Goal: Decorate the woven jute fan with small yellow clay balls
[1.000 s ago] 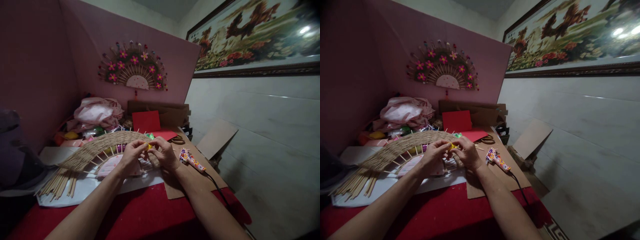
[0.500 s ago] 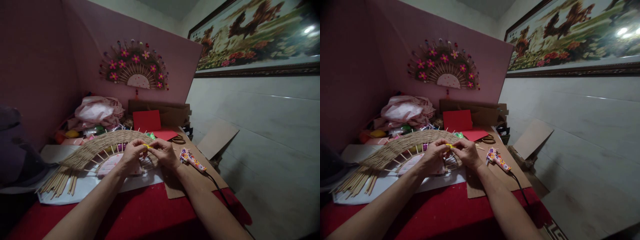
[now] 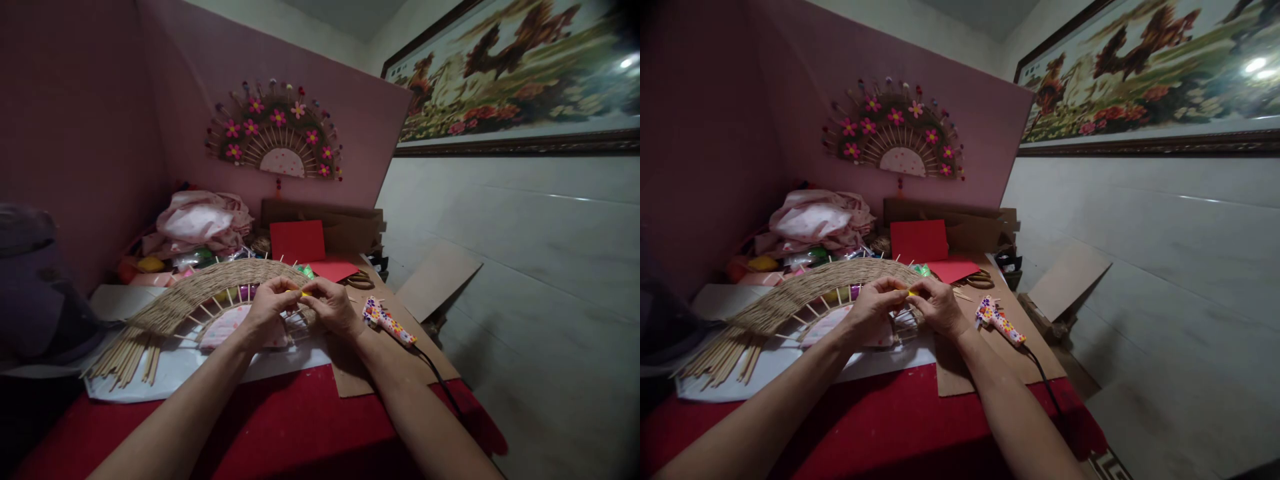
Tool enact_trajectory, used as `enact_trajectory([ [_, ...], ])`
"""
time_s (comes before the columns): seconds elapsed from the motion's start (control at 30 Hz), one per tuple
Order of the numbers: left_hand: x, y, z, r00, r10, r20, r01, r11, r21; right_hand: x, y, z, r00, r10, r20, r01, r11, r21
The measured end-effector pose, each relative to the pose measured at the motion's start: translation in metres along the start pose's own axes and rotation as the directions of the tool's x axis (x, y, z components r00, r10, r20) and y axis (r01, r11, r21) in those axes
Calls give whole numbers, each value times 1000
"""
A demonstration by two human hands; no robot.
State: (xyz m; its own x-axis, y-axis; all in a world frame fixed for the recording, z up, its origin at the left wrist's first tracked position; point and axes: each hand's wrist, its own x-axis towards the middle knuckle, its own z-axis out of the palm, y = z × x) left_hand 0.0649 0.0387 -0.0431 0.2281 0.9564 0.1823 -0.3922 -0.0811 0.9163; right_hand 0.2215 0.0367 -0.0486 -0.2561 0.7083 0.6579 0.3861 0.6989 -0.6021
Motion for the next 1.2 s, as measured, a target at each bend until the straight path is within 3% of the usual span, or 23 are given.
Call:
enact_trajectory([
  [0.17,-1,3,3,1000,15,4,-15,1000,16,0,0,0,999,-47,9,47,997,-60],
  [0.33,-2,2,6,998,3,-58,-3,1000,5,0,-1,1,998,-52,47,55,997,-58],
  [0.47,-2,3,7,994,8,-113,-12,1000,-29,0,-4,2,993,113,16,-114,969,218],
  [0.57,0,5,5,988,18,-155,-28,998,-65,3,-8,0,964,256,72,-258,834,488],
  [0.7,3,5,-1,992,10,-122,-19,997,-71,6,-13,-3,955,291,51,-260,746,613],
  [1.0,-2,3,2,999,36,-25,-34,996,81,4,-9,6,968,250,-9,-205,814,544],
  [1.2,-3,-1,6,999,15,-39,-15,1000,-1,2,-8,9,989,145,-20,-123,894,430],
])
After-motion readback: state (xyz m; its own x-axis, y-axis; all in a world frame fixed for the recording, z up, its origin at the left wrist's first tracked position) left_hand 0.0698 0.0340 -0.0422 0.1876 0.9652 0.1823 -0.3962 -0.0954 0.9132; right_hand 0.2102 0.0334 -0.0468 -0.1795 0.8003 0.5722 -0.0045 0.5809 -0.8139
